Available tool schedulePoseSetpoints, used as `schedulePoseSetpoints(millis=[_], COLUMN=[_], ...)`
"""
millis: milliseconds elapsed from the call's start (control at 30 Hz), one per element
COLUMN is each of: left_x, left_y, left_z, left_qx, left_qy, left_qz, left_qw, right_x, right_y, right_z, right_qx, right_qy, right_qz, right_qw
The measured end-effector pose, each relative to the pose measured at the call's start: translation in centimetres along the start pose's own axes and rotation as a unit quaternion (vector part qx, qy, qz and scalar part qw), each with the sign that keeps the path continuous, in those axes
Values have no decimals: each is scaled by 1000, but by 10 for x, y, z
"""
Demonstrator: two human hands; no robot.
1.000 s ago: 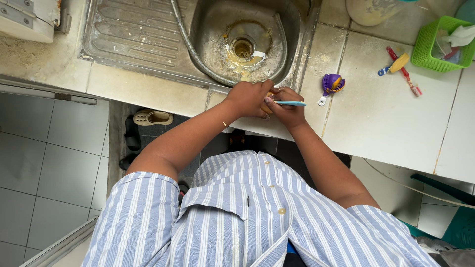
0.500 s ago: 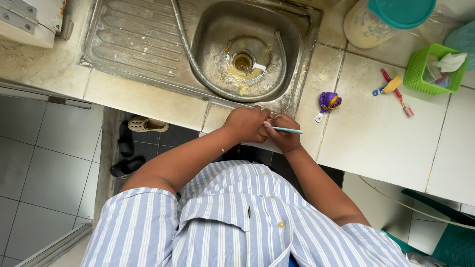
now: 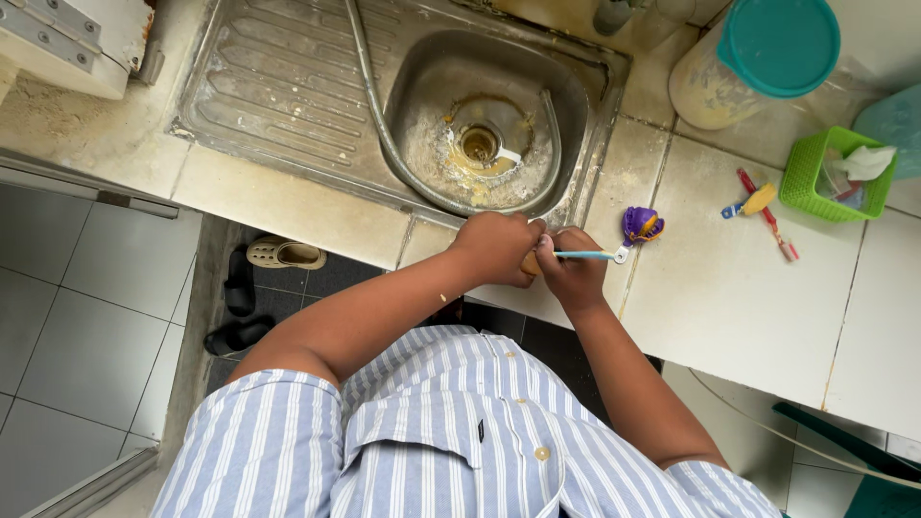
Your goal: The person scoops a yellow powder into a small bowl, adds water from the tap, and stirs with a spoon to form a thick batter. They then transfer the batter into a purple piping bag.
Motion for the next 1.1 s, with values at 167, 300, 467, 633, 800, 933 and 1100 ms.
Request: schedulePoseSetpoints(millis=[167, 300, 467, 633, 800, 933, 1100], left_x=[0, 4, -2, 4, -4, -3, -7], left_y=[10, 9, 7, -2, -3, -5, -7], left_z=[-15, -11, -8, -2, -2, -7, -5], left_qx=[22, -12, -30, 2, -24, 22, -48], left_qy=[9, -17, -9, -1, -12, -9, -10], left_qz=[-2, -39, -19, -6, -20, -12, -30], left_qw=[1000, 999, 999, 1000, 999, 1000, 998], right_x=[-4, -1, 2, 2, -2, 1, -6], right_y=[18, 20, 6, 9, -1, 8, -5], right_z=[-4, -9, 0, -3, 1, -1, 9], right_qx=[-3, 16, -27, 23, -60, -10, -81], right_qy=[26, 53, 41, 65, 84, 35, 70], right_qz=[3, -27, 14, -22, -10, -7, 21], right_qw=[1000, 998, 999, 997, 995, 999, 994])
Point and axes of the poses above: each hand's wrist, its own y-axis away from the middle knuckle, its own z-axis out of the back of the hand, x = y × z, the point moved 1 cm from there along -y, towards the middle knuckle, and after that the axes turned 2 degrees about x, right-handed, at the moved point
